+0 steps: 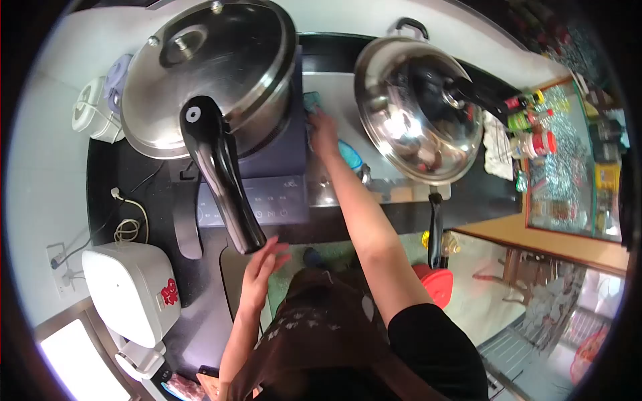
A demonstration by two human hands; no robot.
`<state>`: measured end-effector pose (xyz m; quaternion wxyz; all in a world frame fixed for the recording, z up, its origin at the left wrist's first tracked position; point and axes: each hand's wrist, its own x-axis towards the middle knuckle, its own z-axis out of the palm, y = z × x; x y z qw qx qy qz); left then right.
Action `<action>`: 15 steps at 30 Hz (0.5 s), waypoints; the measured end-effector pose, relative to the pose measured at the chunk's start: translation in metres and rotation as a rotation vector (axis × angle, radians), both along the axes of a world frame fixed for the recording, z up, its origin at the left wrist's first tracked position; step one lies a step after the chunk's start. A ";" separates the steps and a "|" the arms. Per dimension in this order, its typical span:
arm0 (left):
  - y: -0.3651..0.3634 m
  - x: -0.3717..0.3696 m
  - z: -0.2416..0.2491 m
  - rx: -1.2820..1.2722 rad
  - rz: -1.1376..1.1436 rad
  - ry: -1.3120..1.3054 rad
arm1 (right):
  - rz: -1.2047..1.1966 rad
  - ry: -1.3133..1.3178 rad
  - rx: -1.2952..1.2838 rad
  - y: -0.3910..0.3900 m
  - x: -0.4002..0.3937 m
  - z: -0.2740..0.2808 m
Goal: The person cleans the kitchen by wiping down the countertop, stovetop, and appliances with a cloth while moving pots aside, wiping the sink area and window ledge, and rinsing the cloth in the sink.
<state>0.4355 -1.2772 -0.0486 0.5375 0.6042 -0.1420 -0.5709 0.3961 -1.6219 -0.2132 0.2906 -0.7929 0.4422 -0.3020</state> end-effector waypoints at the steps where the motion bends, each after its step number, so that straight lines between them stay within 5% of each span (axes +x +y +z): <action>1: -0.013 -0.003 0.008 -0.055 -0.051 -0.010 | -0.034 -0.082 -0.014 0.016 -0.011 -0.016; 6: -0.058 -0.039 0.006 -0.218 -0.306 -0.011 | -0.205 -0.265 0.154 0.101 -0.071 -0.003; 9: -0.105 -0.064 -0.003 -0.241 -0.457 -0.734 | -0.183 -0.171 0.134 0.145 -0.110 0.000; 11: -0.144 -0.080 -0.031 -0.452 -0.310 -1.248 | -0.105 -0.039 0.012 0.173 -0.138 0.028; 15: -0.206 -0.103 -0.072 -0.158 -0.401 -1.541 | -0.011 0.149 -0.185 0.166 -0.224 0.027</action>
